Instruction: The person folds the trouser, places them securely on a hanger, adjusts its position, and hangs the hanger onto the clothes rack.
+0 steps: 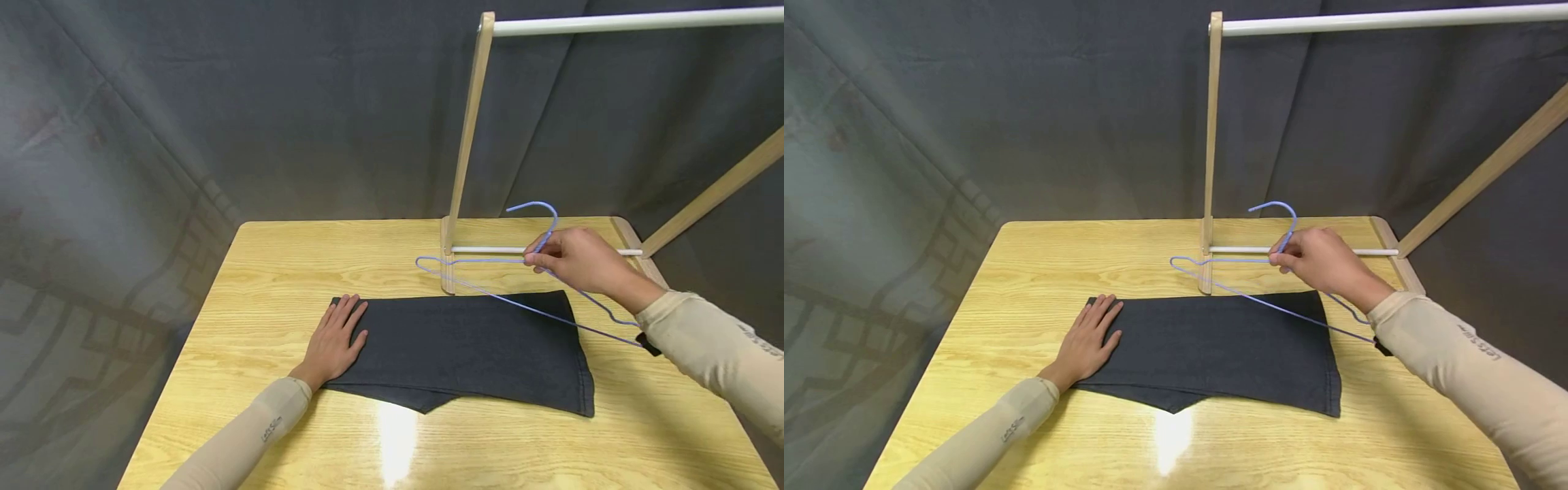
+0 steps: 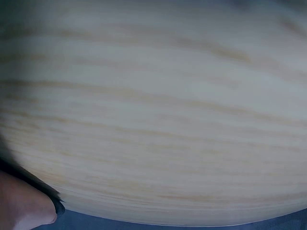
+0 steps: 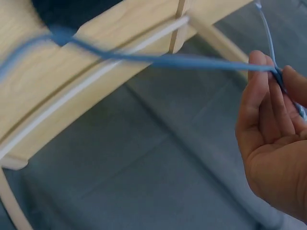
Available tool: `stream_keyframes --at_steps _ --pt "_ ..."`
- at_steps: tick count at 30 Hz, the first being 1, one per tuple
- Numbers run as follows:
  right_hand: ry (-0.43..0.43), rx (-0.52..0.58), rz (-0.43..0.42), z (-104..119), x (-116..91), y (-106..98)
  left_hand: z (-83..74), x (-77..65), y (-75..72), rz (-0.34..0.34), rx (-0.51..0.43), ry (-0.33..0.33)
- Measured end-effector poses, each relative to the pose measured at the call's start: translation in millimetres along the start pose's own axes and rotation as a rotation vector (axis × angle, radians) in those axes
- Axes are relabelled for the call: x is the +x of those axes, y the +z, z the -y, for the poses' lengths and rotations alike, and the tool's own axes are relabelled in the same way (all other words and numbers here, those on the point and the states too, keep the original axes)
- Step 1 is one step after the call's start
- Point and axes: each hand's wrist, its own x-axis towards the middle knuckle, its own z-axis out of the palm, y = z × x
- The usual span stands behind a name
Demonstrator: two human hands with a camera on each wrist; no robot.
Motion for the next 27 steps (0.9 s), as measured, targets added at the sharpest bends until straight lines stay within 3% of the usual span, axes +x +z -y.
stream_keyframes --at_steps 3,9,16,24,27 --pt "0.016 0.058 0.035 6.3 3.2 9.6 -0.6 0.3 1.8 -0.022 -0.001 0.008" --pt "0.063 0.295 0.102 14.5 6.8 32.3 -3.0 2.5 4.0 -0.062 -0.003 0.031" --pt "0.135 0.511 0.152 22.4 7.7 61.8 -6.1 4.8 6.0 -0.037 0.005 0.028" --pt "0.281 0.914 0.102 19.1 1.2 118.5 -10.1 6.8 3.7 -0.041 0.006 0.039" --pt "0.338 0.984 0.075 19.3 -5.9 140.6 -11.1 7.9 2.9 -0.055 0.008 0.057"
